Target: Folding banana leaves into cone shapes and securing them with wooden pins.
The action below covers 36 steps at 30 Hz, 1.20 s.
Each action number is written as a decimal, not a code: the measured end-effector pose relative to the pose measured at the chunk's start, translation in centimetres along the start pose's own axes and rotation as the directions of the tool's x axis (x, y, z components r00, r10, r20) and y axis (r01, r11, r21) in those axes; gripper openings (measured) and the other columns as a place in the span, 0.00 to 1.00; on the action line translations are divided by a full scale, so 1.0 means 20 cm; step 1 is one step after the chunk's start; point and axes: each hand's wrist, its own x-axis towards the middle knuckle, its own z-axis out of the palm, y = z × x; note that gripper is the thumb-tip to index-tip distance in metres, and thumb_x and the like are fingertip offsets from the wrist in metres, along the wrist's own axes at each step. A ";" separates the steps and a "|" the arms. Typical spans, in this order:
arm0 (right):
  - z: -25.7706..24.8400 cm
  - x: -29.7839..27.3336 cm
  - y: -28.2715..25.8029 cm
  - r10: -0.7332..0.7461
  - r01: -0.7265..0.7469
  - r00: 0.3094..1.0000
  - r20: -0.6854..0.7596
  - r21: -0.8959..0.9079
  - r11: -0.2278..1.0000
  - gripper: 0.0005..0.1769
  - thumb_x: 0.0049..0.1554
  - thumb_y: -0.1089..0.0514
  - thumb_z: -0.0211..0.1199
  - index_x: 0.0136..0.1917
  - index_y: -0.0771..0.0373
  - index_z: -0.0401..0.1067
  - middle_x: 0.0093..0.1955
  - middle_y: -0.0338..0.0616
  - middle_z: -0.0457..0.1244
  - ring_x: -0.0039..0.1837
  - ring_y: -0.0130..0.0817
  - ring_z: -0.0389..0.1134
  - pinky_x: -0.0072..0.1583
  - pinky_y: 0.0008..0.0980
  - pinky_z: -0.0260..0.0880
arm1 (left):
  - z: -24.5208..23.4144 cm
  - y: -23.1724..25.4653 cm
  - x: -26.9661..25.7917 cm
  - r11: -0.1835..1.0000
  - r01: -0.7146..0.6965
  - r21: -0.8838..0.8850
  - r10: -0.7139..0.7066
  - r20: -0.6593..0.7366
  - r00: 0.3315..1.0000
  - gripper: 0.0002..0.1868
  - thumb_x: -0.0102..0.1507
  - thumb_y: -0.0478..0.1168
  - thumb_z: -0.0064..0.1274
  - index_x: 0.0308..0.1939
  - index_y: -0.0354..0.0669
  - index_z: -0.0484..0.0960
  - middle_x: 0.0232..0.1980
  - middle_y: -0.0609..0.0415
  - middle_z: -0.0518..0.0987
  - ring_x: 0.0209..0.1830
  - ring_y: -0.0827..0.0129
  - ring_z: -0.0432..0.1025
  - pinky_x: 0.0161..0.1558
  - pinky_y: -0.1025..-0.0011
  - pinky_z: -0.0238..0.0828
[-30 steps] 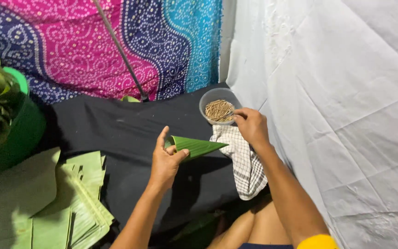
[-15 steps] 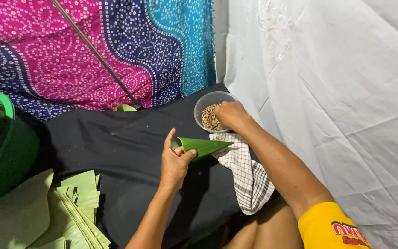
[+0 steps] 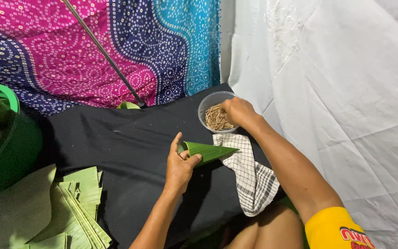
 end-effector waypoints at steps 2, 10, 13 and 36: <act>-0.04 -0.02 -0.03 0.006 -0.005 0.999 -0.045 0.004 1.000 0.17 0.49 0.64 0.64 0.52 0.53 0.80 0.46 0.55 0.71 0.50 0.52 0.73 0.51 0.49 0.74 | 0.00 0.00 -0.01 1.000 -0.007 -0.010 0.007 0.005 1.000 0.50 0.60 0.22 0.51 0.80 0.47 0.42 0.47 0.42 0.84 0.41 0.68 0.80 0.45 0.70 0.80; -0.08 -0.03 -0.09 -0.015 0.009 0.999 -0.050 -0.114 0.993 0.12 0.50 0.61 0.67 0.49 0.53 0.80 0.47 0.50 0.72 0.52 0.47 0.74 0.51 0.47 0.73 | -0.03 -0.02 -0.02 1.000 -0.020 0.002 0.020 0.009 1.000 0.50 0.59 0.22 0.52 0.80 0.46 0.43 0.47 0.43 0.85 0.40 0.69 0.79 0.45 0.72 0.79; -0.09 -0.03 -0.13 0.038 -0.009 0.985 0.171 -0.169 0.986 0.14 0.45 0.59 0.70 0.48 0.56 0.80 0.47 0.52 0.71 0.51 0.47 0.74 0.50 0.45 0.73 | -0.02 -0.01 -0.03 1.000 -0.009 0.001 0.009 0.011 1.000 0.50 0.59 0.22 0.52 0.80 0.47 0.43 0.45 0.43 0.84 0.39 0.69 0.80 0.44 0.71 0.79; -0.09 -0.13 -0.16 0.081 0.012 0.970 -0.229 0.377 0.926 0.14 0.54 0.59 0.66 0.54 0.60 0.76 0.46 0.57 0.70 0.47 0.52 0.73 0.52 0.46 0.73 | -0.13 0.02 -0.14 0.998 -0.064 -0.006 0.064 -0.035 0.997 0.48 0.59 0.23 0.52 0.79 0.45 0.46 0.47 0.42 0.85 0.40 0.67 0.80 0.44 0.72 0.79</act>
